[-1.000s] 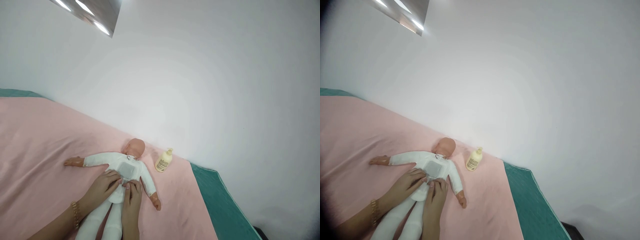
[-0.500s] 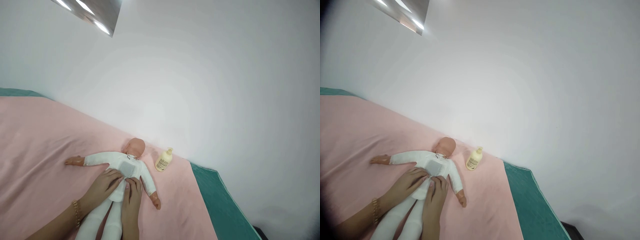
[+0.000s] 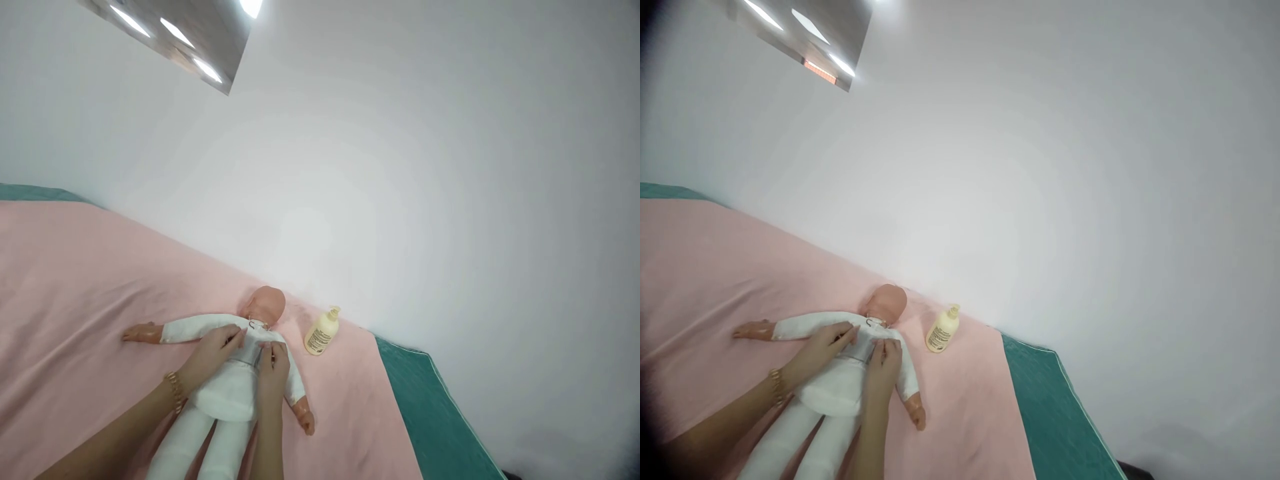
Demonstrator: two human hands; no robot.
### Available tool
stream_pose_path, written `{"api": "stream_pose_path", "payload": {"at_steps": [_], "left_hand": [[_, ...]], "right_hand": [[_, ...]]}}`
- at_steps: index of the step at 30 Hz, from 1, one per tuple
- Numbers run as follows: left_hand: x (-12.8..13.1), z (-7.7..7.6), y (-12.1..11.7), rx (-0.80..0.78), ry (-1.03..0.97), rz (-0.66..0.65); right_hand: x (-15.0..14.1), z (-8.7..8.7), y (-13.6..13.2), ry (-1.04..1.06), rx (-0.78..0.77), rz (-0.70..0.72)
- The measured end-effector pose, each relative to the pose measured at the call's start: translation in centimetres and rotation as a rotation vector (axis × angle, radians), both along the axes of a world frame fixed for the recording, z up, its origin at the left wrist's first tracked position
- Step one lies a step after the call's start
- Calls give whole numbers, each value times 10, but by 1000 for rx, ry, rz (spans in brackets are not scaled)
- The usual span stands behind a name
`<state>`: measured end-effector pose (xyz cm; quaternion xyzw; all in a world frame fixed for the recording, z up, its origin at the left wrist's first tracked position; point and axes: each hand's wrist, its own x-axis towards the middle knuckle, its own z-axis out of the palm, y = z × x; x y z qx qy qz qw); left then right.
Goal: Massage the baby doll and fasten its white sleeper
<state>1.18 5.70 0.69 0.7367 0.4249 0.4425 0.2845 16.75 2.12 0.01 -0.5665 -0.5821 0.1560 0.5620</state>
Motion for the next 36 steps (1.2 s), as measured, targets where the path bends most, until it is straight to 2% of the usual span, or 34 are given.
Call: {"api": "stream_pose_path", "payload": {"at_steps": [3,9,13,17,21,30,36], "left_hand": [[8,0,19,45,-80,52],[13,-22,38,9,-1,22],[13,-24,38,30,54,7],[11,-25,37,100,62,-25],[8,-28,37,188,70,3],[7,-22,33,173,196,-23],[7,-29,34,236,175,-9]], "right_hand": [[2,0,25,17,19,-15],[2,-28,49,-203,-7,-90],[2,-30,47,-297,-49,-90],[0,-24,39,-228,-6,-74],[-3,-17,31,-199,34,-30],[-7,-10,29,-294,-111,-24],[-5,-13,27,-240,-10,-14]]}}
